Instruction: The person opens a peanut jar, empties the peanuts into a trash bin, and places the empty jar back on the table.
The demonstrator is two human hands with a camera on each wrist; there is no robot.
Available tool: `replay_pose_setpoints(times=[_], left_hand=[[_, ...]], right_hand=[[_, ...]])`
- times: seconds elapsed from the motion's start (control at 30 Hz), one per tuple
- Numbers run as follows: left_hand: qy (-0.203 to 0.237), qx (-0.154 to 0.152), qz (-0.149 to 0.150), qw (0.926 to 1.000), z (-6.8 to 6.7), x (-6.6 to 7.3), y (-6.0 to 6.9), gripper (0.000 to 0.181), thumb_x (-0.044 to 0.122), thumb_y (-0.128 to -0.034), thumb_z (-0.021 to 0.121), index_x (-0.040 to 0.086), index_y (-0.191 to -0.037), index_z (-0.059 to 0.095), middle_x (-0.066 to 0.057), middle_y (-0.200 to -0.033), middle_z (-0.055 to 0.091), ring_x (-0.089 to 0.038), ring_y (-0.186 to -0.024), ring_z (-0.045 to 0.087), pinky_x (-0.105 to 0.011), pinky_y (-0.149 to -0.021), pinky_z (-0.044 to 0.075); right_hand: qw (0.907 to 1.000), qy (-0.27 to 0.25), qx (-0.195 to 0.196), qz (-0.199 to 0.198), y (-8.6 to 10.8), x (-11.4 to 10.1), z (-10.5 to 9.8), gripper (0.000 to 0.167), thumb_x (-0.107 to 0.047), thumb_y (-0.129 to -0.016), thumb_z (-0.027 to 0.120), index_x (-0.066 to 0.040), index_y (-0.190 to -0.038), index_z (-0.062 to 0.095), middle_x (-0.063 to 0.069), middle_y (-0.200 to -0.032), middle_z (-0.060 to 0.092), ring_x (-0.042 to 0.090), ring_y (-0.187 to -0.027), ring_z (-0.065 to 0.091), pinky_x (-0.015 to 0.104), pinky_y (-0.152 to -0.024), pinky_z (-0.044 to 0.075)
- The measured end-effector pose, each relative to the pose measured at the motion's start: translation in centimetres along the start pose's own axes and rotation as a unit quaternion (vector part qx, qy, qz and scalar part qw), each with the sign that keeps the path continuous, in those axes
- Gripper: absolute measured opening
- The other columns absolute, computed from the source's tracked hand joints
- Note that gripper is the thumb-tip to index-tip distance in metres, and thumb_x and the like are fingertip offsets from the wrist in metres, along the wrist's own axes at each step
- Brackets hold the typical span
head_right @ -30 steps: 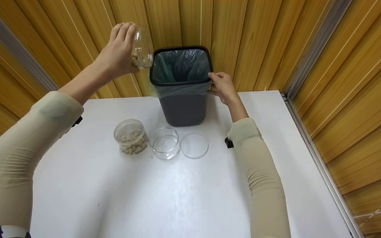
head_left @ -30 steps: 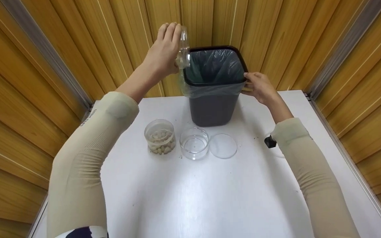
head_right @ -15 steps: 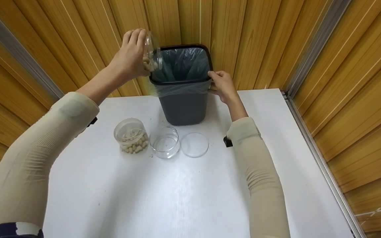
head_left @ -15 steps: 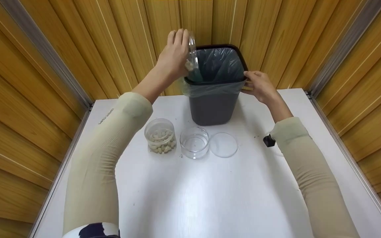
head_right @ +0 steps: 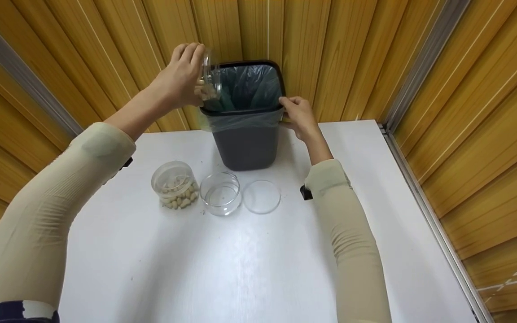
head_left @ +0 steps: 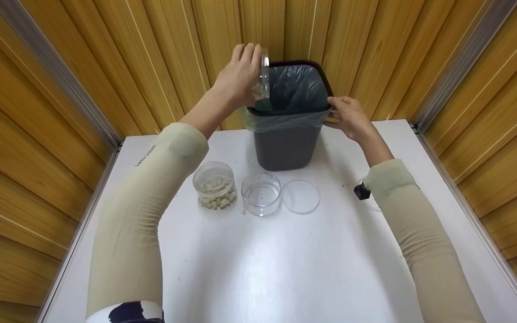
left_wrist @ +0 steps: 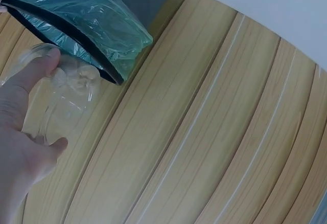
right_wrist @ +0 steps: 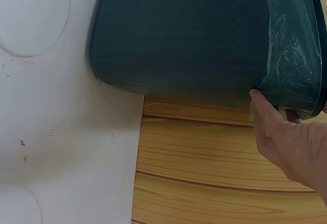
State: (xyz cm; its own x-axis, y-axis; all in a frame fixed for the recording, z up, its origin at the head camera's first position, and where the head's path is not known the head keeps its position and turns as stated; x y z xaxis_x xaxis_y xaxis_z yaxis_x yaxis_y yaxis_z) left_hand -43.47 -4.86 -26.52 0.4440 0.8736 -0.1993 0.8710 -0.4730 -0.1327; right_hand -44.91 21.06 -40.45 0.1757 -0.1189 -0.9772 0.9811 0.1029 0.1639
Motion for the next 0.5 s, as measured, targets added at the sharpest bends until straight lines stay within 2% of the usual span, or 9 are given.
replay_pose_setpoints(times=[0.2, 0.33, 0.5], left_hand=[[0.01, 0.001, -0.006, 0.9999, -0.03, 0.12, -0.06, 0.125, 0.03, -0.077, 0.09, -0.003, -0.16, 0.003, -0.022, -0.165, 0.013, -0.041, -0.152, 0.012, -0.036, -0.119, 0.035], [-0.011, 0.012, 0.0, 0.9999, -0.24, 0.2, -0.07, 0.12, 0.032, -0.0794, 0.088, -0.004, -0.16, 0.005, -0.024, -0.164, 0.015, -0.042, -0.152, 0.014, -0.037, -0.118, 0.036], [-0.024, 0.009, 0.009, 0.9996, -0.1, 0.29, -0.12, 0.12, 0.034, -0.0806, 0.086, -0.004, -0.16, 0.005, -0.024, -0.164, 0.015, -0.043, -0.152, 0.015, -0.039, -0.117, 0.038]], right_hand=[[1.0, 0.0, 0.004, 0.002, 0.07, -0.05, 0.04, 0.025, -0.024, -0.105, 0.054, -0.005, -0.121, 0.05, 0.015, -0.137, 0.045, 0.038, -0.139, 0.046, 0.053, -0.114, 0.038], [1.0, -0.001, 0.004, 0.003, 0.17, -0.16, 0.04, 0.029, -0.024, -0.105, 0.055, -0.003, -0.124, 0.049, 0.018, -0.141, 0.043, 0.038, -0.139, 0.046, 0.053, -0.114, 0.038], [1.0, -0.001, 0.007, -0.002, 0.18, -0.22, -0.02, 0.028, -0.024, -0.104, 0.056, -0.003, -0.122, 0.051, 0.015, -0.131, 0.048, 0.034, -0.129, 0.053, 0.052, -0.113, 0.04]])
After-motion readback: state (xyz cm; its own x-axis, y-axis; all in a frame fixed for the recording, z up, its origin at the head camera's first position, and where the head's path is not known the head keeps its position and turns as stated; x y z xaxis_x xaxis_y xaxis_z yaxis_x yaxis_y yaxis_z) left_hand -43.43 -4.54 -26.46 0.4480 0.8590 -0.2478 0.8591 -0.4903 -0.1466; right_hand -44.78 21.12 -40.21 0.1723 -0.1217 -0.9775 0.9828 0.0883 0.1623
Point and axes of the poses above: each hand's wrist, its own y-axis away from the middle knuckle, its own z-axis out of the palm, x = y × z, the point moved 6 cm from there along -y, towards the middle knuckle
